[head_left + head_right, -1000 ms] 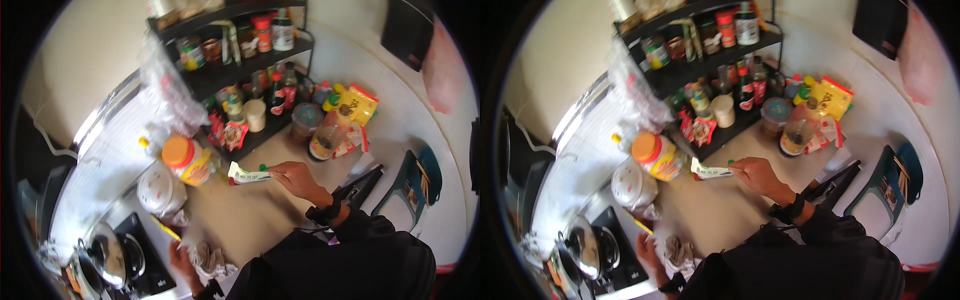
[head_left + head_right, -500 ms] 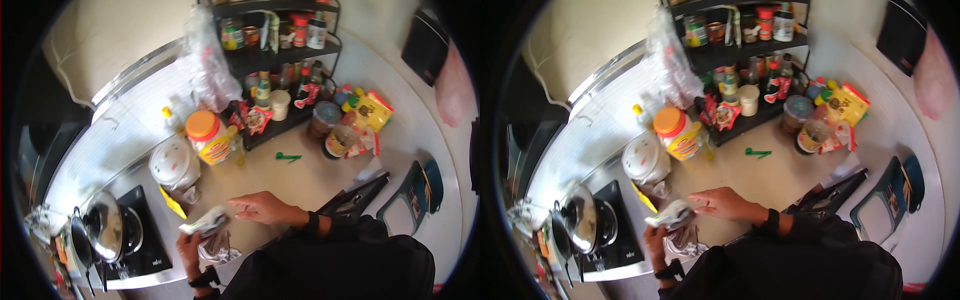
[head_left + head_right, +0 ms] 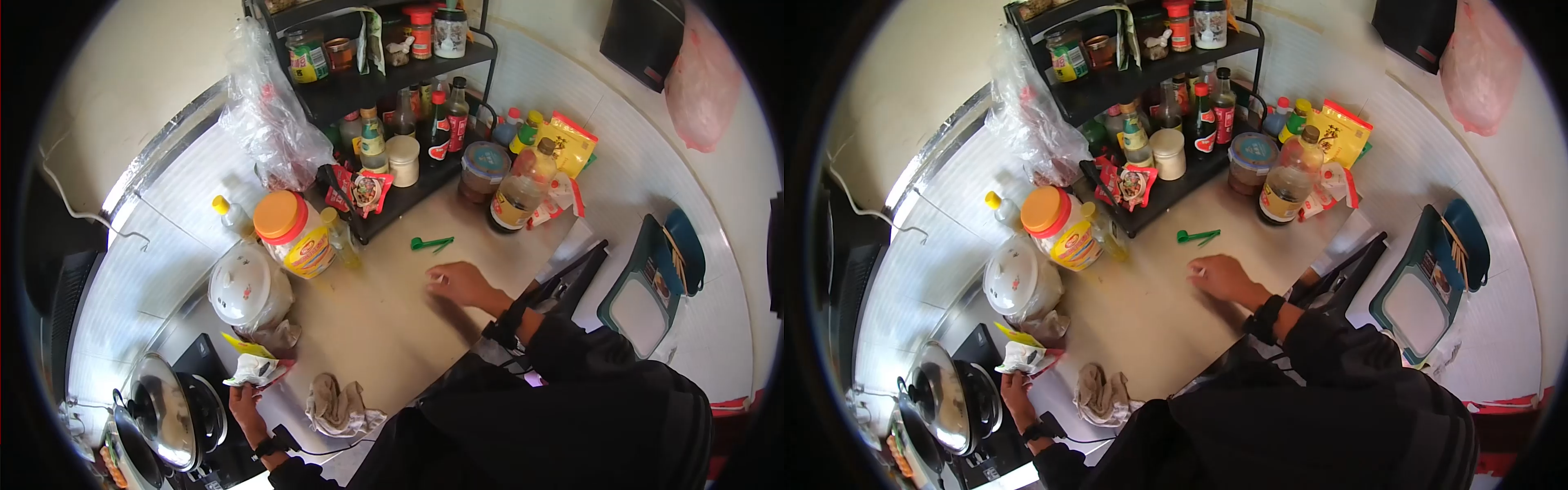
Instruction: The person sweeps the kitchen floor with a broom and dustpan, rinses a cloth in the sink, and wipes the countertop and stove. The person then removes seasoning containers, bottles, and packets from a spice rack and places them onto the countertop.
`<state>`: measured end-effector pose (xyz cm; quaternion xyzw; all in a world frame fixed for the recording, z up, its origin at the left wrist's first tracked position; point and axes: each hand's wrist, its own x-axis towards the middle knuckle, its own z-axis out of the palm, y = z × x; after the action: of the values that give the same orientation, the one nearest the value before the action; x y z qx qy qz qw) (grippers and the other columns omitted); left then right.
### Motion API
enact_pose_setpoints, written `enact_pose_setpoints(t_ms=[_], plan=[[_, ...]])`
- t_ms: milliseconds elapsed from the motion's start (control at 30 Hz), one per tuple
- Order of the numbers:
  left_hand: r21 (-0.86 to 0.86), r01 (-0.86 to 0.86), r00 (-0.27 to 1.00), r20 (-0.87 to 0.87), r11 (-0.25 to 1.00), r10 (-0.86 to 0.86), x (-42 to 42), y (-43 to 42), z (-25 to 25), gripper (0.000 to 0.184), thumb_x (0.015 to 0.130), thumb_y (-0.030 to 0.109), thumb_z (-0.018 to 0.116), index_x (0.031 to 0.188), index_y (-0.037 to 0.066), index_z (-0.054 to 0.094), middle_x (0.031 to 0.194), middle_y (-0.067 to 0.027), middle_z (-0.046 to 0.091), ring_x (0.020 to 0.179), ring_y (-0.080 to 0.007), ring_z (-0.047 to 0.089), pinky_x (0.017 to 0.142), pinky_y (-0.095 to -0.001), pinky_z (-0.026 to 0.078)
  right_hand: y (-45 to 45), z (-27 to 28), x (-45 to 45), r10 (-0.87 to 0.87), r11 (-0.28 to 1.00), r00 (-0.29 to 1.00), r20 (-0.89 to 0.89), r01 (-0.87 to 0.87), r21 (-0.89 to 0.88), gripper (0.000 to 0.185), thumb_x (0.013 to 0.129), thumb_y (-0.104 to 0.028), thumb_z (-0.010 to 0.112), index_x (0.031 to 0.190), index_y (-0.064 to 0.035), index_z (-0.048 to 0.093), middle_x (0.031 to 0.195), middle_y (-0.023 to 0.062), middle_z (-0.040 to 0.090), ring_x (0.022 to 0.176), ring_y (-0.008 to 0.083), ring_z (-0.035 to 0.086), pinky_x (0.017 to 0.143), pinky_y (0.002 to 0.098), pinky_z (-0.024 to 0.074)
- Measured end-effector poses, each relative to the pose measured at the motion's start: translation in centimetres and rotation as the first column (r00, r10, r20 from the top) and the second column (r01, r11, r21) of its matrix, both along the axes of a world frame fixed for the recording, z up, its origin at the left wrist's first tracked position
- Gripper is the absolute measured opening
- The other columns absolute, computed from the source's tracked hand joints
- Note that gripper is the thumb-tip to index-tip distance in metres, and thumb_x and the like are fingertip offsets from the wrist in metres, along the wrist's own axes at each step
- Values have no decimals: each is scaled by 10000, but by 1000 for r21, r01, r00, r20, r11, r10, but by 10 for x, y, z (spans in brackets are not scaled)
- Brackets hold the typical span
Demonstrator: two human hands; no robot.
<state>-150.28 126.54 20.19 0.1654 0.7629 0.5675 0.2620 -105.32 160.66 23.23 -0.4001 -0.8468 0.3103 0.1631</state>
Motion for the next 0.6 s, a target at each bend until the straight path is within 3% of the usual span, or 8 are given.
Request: enact_pose_setpoints(t_ms=[67, 100, 133, 200, 300, 533, 567, 600], plan=[[16, -48, 999, 15, 999, 48, -6, 14, -1, 236, 934, 135, 565, 1149, 64, 631, 845, 17, 636, 664, -68, 550, 550, -219, 414, 21, -5, 7, -117, 982, 993, -2, 116, 148, 368, 801, -299, 704, 1070, -49, 681, 973, 155, 700, 865, 322, 670, 775, 411, 525], [-4, -37, 999, 27, 999, 37, -27, 9, -26, 315, 933, 154, 570, 1230, 53, 599, 888, 1, 644, 674, -87, 570, 517, -217, 413, 31, 1, 8, -112, 978, 992, 61, 100, 183, 425, 779, -268, 716, 1139, -52, 648, 1086, 161, 667, 959, 337, 640, 829, 421, 502], [-57, -174, 985, -1, 983, 174, -11, 20, -13, 427, 934, 182, 576, 1335, 45, 527, 951, -28, 654, 718, -115, 612, 505, -225, 429, 43, 2, 8, -118, 972, 988, 99, 94, 216, 445, 777, -261, 716, 1163, -55, 635, 1100, 154, 658, 983, 336, 628, 841, 424, 493], [-40, -224, 973, 46, 974, 226, -9, 18, -21, 534, 932, 200, 586, 1419, 44, 436, 1063, -62, 651, 782, -146, 646, 515, -242, 459, 57, -8, 8, -137, 958, 974, 180, 83, 274, 489, 773, -248, 716, 1212, -61, 608, 1128, 140, 640, 1031, 333, 606, 866, 432, 474], [-3, -296, 953, 64, 955, 296, 9, 10, -18, 599, 928, 174, 583, 1456, 17, 348, 1353, -138, 517, 903, -206, 632, 609, -285, 492, 72, -28, 6, -169, 946, 963, 212, 99, 308, 478, 765, -239, 712, 1202, -78, 609, 1086, 106, 637, 1018, 308, 600, 862, 449, 453], [-26, -413, 910, -42, 910, 412, 65, -19, -17, 573, 917, 138, 568, 1448, 41, 377, 1311, -129, 560, 880, -209, 641, 625, -283, 499, 93, -42, 4, -136, 954, 934, 329, 34, 298, 259, 735, -234, 740, 967, -130, 690, 904, 68, 674, 939, 281, 617, 804, 429, 458], [-14, -460, 886, -80, 888, 458, 87, -14, -11, 479, 854, 80, 617, 1320, 12, 528, 1140, -131, 651, 817, -200, 644, 647, -298, 501, 96, -46, 6, -121, 953, 943, 309, 23, 302, 228, 740, -234, 733, 940, -132, 693, 891, 68, 672, 919, 281, 619, 794, 430, 460], [-92, -378, 923, -114, 921, 367, 101, -16, -15, 481, 873, 106, 621, 1332, 4, 518, 1166, -136, 641, 848, -199, 644, 650, -300, 514, 99, -52, 7, -101, 953, 951, 291, 8, 303, 198, 745, -234, 726, 913, -134, 697, 877, 67, 670, 900, 280, 622, 783, 431, 461]])
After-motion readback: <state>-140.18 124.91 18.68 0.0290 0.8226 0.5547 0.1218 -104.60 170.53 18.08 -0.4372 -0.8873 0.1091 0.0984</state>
